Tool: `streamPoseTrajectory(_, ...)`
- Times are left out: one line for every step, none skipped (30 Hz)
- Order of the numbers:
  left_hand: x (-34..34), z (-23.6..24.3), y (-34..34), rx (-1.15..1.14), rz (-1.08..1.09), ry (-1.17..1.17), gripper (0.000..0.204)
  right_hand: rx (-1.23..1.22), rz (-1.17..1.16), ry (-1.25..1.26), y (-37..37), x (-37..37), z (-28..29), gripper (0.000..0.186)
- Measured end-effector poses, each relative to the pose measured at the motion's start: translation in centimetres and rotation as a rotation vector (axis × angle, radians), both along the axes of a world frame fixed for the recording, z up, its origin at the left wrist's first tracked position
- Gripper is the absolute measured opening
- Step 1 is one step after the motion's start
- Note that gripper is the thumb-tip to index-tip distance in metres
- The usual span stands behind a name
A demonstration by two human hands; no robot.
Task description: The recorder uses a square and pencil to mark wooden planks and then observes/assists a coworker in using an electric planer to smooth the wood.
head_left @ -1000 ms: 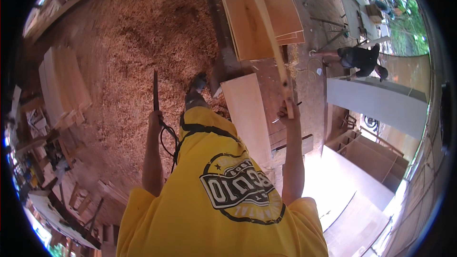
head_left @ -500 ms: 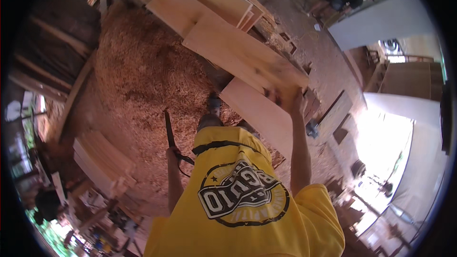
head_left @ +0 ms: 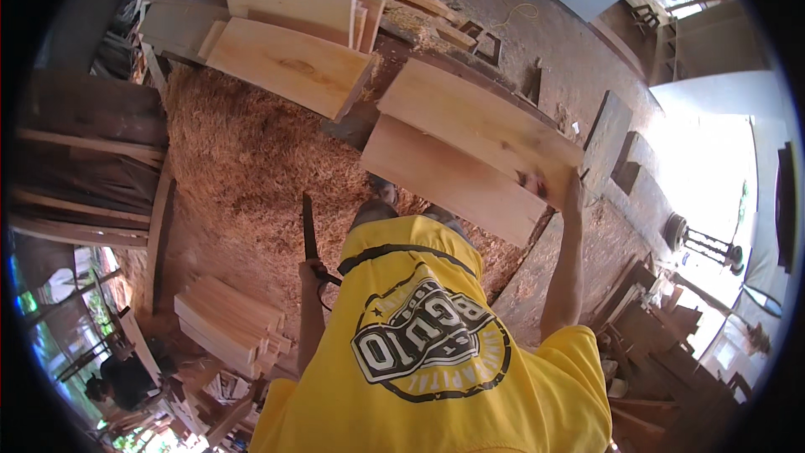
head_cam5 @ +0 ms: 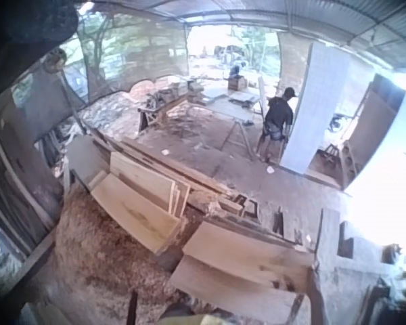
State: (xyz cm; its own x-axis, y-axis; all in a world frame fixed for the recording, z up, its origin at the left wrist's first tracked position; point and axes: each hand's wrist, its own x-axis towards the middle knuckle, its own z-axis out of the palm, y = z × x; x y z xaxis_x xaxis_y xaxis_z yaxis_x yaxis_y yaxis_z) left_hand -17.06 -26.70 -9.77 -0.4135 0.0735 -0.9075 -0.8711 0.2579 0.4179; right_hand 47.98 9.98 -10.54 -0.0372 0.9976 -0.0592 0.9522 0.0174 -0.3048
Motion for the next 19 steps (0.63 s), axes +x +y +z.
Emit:
streamPoseTrajectory(0.0, 0.0, -0.3, 0.023, 0.010, -0.038, 0.008, -0.009, -0.039, 0.027, -0.1, -0.3, -0.9, 0.066)
streamPoseTrajectory(0.1, -0.2, 0.3, 0.022, -0.009, -0.035, 0.008, -0.071, -0.188, 0.206, 0.4, -0.3, -1.7, 0.066)
streamPoseTrajectory(0.1, -0.3, 0.6, 0.027, -0.025, -0.047, 0.008, -0.124, -0.356, 0.444, 0.6, -0.4, -2.5, 0.066)
streamPoseTrajectory(0.1, -0.4, 0.8, 0.031, -0.036, -0.059, 0.009, -0.148, -0.483, 0.590, -0.4, -0.5, -3.1, 0.066)
streamPoseTrajectory(1.2, 0.5, 2.1, 0.040, -0.078, -0.019, 0.011, -0.146, -0.543, 0.639, -0.6, 0.3, -3.8, 0.067)
streamPoseTrajectory(1.5, 0.8, 2.2, 0.032, -0.082, -0.010, 0.011, -0.148, -0.584, 0.696, 0.1, 0.7, -4.1, 0.067)
streamPoseTrajectory(1.8, 1.1, 2.3, 0.051, -0.089, -0.061, 0.010, -0.167, -0.587, 0.701, 1.0, 1.2, -4.3, 0.067)
streamPoseTrajectory(1.9, 1.3, 2.6, 0.070, -0.104, -0.113, 0.009, -0.182, -0.596, 0.706, 1.9, 1.9, -4.4, 0.067)
streamPoseTrajectory(2.3, 1.7, 2.5, 0.067, -0.110, -0.111, 0.009, -0.205, -0.584, 0.706, 3.4, 1.8, -4.7, 0.067)
streamPoseTrajectory(2.8, 1.9, 2.3, 0.064, -0.109, -0.104, 0.009, -0.210, -0.583, 0.712, 4.7, 1.4, -5.0, 0.067)
streamPoseTrajectory(3.0, 1.9, 3.1, 0.022, -0.110, -0.088, 0.009, -0.228, -0.635, 0.603, 4.5, 2.6, -4.9, 0.061)
streamPoseTrajectory(3.4, 1.9, 3.4, -0.009, -0.090, -0.066, 0.008, -0.248, -0.661, 0.498, 5.1, 3.1, -5.0, 0.055)
streamPoseTrajectory(3.3, 1.5, 2.8, -0.015, -0.103, -0.073, 0.008, -0.247, -0.676, 0.492, 5.6, 3.3, -5.1, 0.055)
streamPoseTrajectory(3.0, 1.4, 1.8, 0.006, -0.134, -0.074, 0.008, -0.234, -0.571, 0.244, 5.9, 3.4, -5.2, 0.048)
streamPoseTrajectory(2.9, 1.0, 1.0, 0.027, -0.170, -0.074, 0.008, -0.223, -0.465, 0.000, 5.5, 3.2, -5.4, 0.042)
streamPoseTrajectory(3.1, 1.0, 0.3, 0.020, -0.172, -0.067, 0.008, -0.196, -0.444, 0.000, 6.0, 0.3, -3.1, 0.037)
streamPoseTrajectory(3.8, 1.3, 0.2, -0.046, -0.201, 0.002, 0.009, -0.249, -0.502, -0.071, 6.7, 0.1, -2.6, 0.036)
streamPoseTrajectory(4.2, 2.0, -0.1, -0.115, -0.214, 0.087, 0.010, -0.266, -0.486, -0.051, 7.8, -2.5, -0.4, 0.034)
streamPoseTrajectory(3.9, 7.2, -5.4, -0.111, -0.242, 0.065, 0.010, -0.229, -0.445, -0.043, 8.7, -1.9, -0.1, 0.032)
